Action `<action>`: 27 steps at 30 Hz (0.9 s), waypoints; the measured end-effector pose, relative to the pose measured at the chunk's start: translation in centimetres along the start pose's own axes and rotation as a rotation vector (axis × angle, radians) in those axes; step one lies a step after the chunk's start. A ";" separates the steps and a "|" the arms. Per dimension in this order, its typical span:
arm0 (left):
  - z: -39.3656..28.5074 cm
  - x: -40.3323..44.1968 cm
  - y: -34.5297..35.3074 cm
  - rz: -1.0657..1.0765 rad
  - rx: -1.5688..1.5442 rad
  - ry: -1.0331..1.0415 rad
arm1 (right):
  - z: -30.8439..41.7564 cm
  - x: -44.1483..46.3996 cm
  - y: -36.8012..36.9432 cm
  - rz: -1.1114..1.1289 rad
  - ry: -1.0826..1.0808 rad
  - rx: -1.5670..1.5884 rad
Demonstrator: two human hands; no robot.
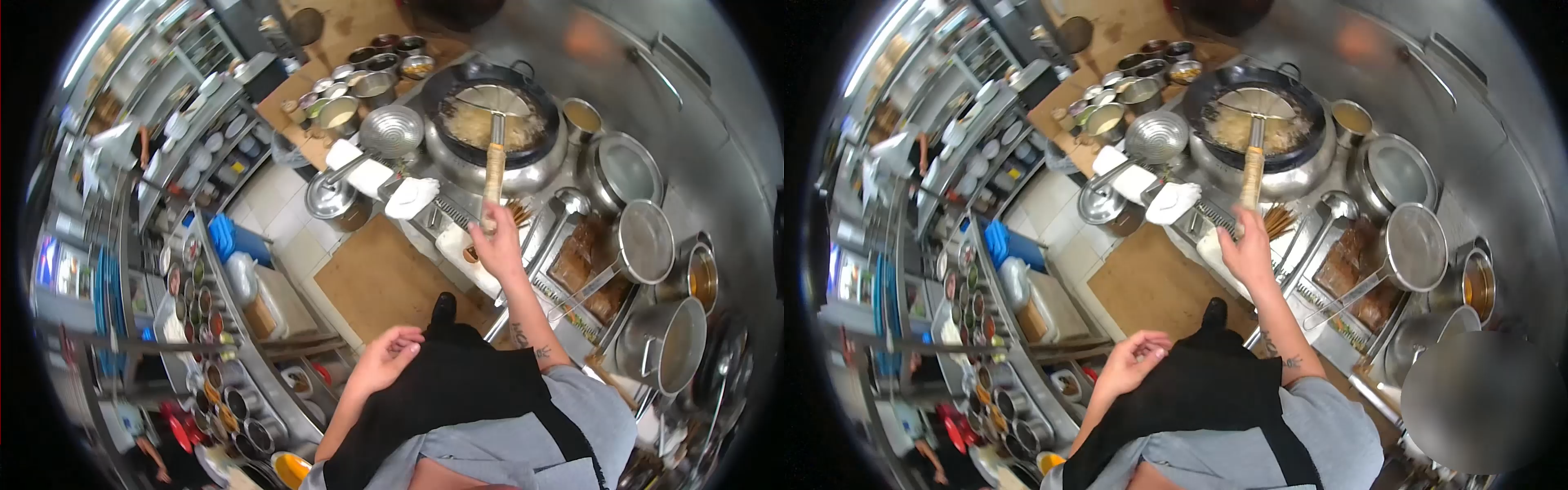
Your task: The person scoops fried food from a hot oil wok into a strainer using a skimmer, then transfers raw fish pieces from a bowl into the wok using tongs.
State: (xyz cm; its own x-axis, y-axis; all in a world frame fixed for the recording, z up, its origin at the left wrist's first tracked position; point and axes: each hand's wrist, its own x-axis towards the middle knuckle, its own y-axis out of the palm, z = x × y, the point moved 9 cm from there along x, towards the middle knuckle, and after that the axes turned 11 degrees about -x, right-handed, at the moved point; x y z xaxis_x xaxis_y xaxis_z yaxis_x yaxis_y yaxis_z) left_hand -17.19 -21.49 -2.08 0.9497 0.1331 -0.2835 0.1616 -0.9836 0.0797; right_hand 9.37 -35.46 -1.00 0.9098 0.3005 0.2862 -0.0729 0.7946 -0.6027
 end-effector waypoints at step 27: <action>-8.5 26.5 -18.9 0.854 -0.007 -0.023 | -6.5 10.2 3.8 -0.142 0.885 0.203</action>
State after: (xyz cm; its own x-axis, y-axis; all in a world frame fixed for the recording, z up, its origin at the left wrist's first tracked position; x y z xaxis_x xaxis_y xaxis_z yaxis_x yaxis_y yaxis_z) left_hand 7.23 1.62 -2.99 0.7410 -0.6561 -0.1427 -0.6054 -0.7448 0.2805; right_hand 21.01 -32.82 -5.18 0.8905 -0.2540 -0.3775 0.0692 0.8957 -0.4392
